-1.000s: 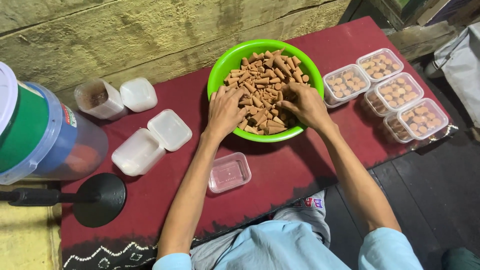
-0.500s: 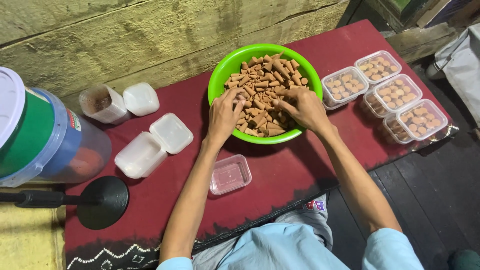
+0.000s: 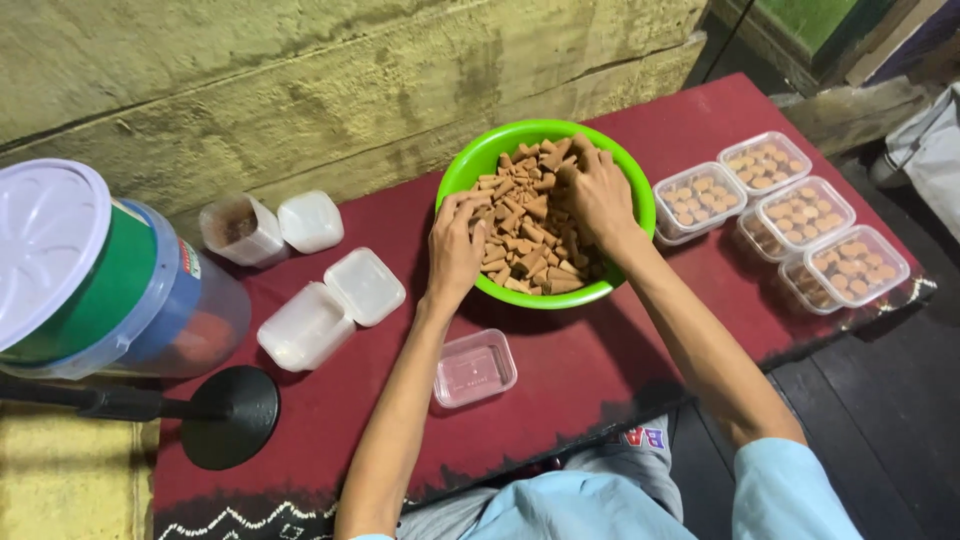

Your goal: The person is packing incense cones from a large green bowl into small clear plastic containers and closing the lids.

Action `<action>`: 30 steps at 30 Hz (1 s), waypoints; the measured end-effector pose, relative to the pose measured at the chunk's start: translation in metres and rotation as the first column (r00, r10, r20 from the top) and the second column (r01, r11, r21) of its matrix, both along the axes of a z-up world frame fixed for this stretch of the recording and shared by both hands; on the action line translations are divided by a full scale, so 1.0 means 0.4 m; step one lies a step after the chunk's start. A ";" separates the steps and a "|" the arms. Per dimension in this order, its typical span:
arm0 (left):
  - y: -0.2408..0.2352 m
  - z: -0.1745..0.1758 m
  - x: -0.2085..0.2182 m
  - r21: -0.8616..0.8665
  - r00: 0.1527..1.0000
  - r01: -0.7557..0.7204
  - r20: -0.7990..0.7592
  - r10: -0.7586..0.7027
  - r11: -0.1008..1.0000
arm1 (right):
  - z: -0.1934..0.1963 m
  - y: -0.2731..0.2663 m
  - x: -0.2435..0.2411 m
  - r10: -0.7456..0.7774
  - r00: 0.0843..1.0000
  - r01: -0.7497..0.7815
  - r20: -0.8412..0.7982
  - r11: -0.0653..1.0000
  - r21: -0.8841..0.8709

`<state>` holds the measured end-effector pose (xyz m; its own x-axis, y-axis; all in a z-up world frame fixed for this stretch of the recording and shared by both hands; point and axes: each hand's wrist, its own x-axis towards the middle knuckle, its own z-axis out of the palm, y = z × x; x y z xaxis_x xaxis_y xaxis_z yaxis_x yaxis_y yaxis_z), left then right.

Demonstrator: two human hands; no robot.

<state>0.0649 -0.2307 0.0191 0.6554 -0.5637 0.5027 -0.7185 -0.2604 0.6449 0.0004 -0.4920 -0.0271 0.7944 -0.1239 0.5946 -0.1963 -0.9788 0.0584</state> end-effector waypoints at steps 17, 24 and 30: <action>-0.101 -0.118 0.142 0.521 0.934 -0.144 0.353 -0.059 0.841 | 0.161 0.060 -0.054 0.311 0.943 -0.297 -0.119 0.947 0.125; -0.020 0.058 0.079 0.253 0.956 0.188 -0.268 -0.118 0.949 | 0.111 0.014 -0.043 0.391 0.906 -0.218 -0.166 0.763 0.608; -0.015 0.085 0.096 0.229 0.977 0.097 -0.207 -0.049 0.969 | 0.048 0.036 0.114 0.467 0.882 -0.443 -0.069 0.869 0.218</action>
<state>0.1033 -0.2366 0.0533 0.6811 -0.7005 0.2131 -0.6049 -0.3744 0.7027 0.0458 -0.4774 -0.0079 0.8514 0.1671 0.4971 0.2703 -0.9521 -0.1429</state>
